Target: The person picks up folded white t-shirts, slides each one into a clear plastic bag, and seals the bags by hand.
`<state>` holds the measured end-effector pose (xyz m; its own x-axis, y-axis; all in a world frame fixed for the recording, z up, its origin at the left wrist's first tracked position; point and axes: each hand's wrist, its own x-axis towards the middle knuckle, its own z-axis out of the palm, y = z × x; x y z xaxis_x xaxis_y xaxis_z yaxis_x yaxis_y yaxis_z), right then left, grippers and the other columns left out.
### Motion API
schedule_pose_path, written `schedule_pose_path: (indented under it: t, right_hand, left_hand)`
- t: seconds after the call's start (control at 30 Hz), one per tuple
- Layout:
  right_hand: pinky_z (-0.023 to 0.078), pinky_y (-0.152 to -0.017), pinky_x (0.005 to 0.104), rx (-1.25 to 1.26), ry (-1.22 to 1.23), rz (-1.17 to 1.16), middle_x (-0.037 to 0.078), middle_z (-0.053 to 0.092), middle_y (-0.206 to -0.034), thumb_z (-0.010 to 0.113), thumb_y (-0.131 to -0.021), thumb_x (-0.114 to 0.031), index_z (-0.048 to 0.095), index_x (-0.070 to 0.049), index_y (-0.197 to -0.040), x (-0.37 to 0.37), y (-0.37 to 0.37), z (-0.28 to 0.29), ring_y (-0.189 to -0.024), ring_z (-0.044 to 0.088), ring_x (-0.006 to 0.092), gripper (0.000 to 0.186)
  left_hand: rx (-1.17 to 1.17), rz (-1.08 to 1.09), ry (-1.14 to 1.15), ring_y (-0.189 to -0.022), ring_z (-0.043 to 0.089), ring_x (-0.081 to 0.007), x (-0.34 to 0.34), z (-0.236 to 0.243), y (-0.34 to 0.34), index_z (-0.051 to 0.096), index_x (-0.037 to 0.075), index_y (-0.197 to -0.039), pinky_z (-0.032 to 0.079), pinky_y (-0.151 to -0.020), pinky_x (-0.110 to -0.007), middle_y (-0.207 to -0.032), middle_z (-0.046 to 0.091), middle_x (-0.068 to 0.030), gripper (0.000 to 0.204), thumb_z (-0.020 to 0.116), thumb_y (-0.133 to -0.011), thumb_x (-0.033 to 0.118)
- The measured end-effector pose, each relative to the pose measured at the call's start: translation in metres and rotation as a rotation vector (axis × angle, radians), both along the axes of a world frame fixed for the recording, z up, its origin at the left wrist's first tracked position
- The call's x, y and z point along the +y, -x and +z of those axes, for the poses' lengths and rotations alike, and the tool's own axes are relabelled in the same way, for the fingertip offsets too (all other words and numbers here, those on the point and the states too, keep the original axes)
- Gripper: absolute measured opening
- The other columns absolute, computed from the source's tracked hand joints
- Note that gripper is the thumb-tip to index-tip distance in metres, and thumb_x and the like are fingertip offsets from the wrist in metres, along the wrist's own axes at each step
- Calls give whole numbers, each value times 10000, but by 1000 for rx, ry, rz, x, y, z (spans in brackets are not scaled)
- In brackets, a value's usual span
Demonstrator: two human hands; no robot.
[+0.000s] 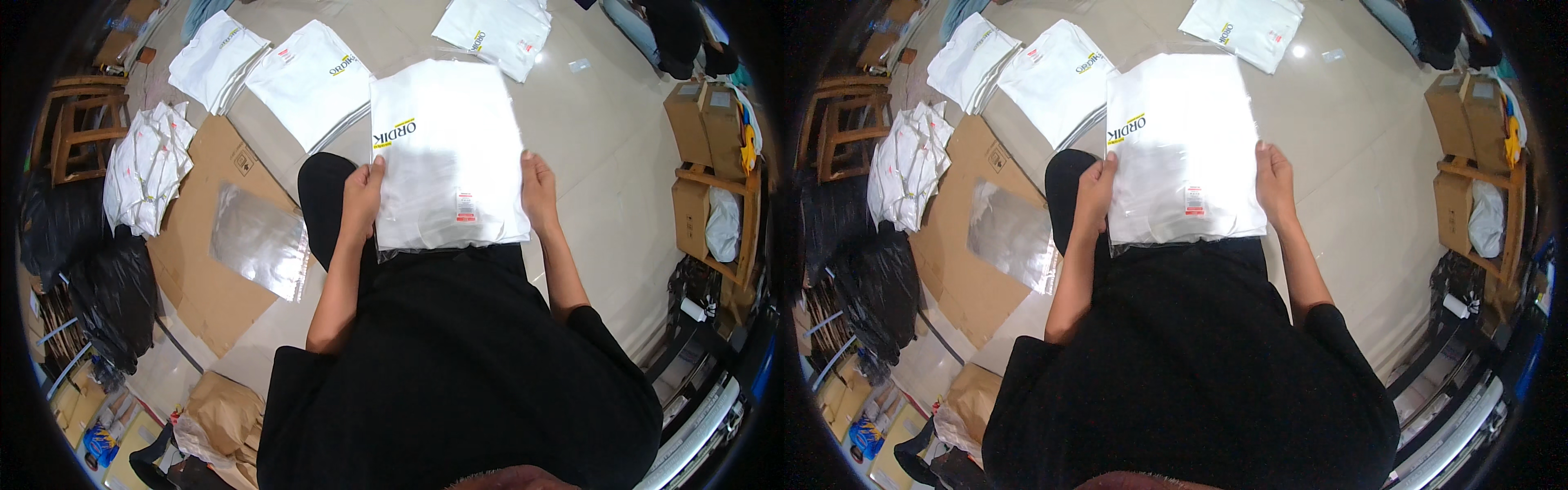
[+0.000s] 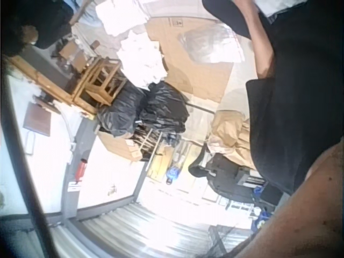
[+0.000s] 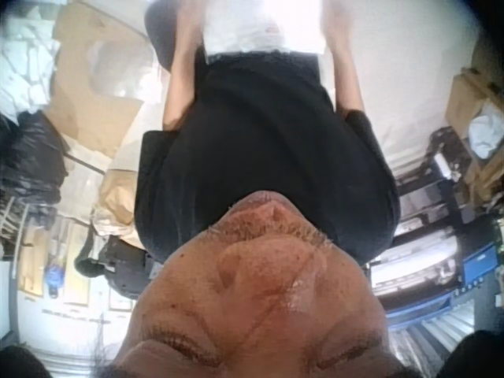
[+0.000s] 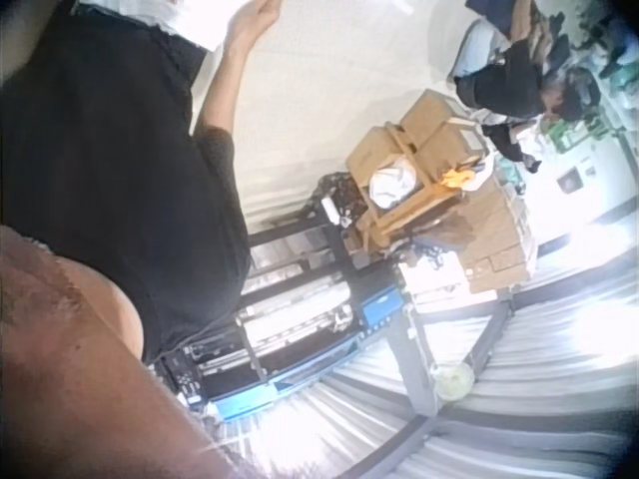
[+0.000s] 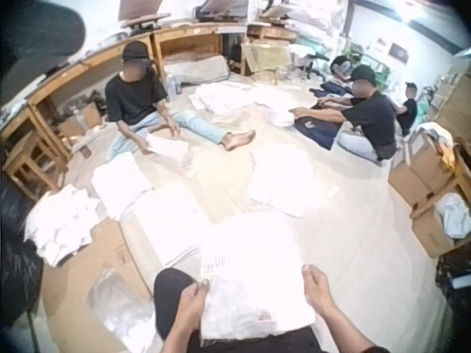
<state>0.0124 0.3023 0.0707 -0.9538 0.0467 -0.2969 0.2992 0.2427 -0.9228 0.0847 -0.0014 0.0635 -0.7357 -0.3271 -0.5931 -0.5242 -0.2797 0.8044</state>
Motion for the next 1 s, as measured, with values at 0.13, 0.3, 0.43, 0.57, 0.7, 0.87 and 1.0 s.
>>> schedule_pose_path:
  t: [0.13,0.3,0.43,0.57,0.7,0.87,1.0]
  right_hand:
    - [464,-738,266,-167,-214,143,-10,636,-843,464,-1142,-424,674,23,-1025,18,-19,-8,-785,529,69,507]
    - [387,-607,278,33,-334,33,-31,507,-716,534,-1124,-358,610,2,-862,3,-40,12,-693,427,62,452]
    - [396,-590,306,163,-308,-45,8,503,-672,547,-1113,-341,608,23,-875,1,-51,-17,-668,430,78,439]
    - [481,-690,332,45,-174,50,83,645,-855,519,-1109,-419,672,59,-1014,21,-14,-25,-791,551,120,511]
    - [550,-880,358,-382,125,127,133,726,-1150,572,-1051,-552,678,56,-1240,-22,92,-7,-1064,663,199,645]
    - [563,-885,327,-356,551,63,85,727,-1147,723,-1013,-371,661,12,-1278,-63,157,-6,-1016,685,185,470]
    - [555,-835,282,-67,422,103,75,731,-1119,762,-994,-269,678,17,-1227,-37,169,16,-988,680,141,379]
  left_hand:
    - [65,-64,298,-649,423,-78,4,-13,-29,608,-20,-833,390,-589,-287,-708,557,-9,448,596,-1094,344]
    - [42,-55,515,-615,380,-91,14,6,-41,527,-16,-774,357,-542,-325,-612,470,-36,458,638,-1070,315]
    - [28,-164,664,-542,431,-133,15,-2,-45,553,-17,-734,385,-524,-357,-577,507,-85,531,651,-1045,402]
    - [-81,-283,502,-519,528,-198,-12,-2,-14,625,-30,-729,434,-535,-390,-575,568,-110,708,528,-1052,592]
    - [-41,-109,-40,-738,688,-156,-39,-22,80,730,-13,-981,551,-665,-334,-847,728,-91,633,542,-1055,587]
    - [91,-97,-321,-844,686,-135,-50,-52,128,677,-22,-1195,560,-757,-288,-1033,741,-93,447,660,-1055,403]
    - [301,53,-49,-819,653,-82,-40,-28,131,684,-21,-1161,535,-727,-258,-964,735,-55,350,637,-1081,316]
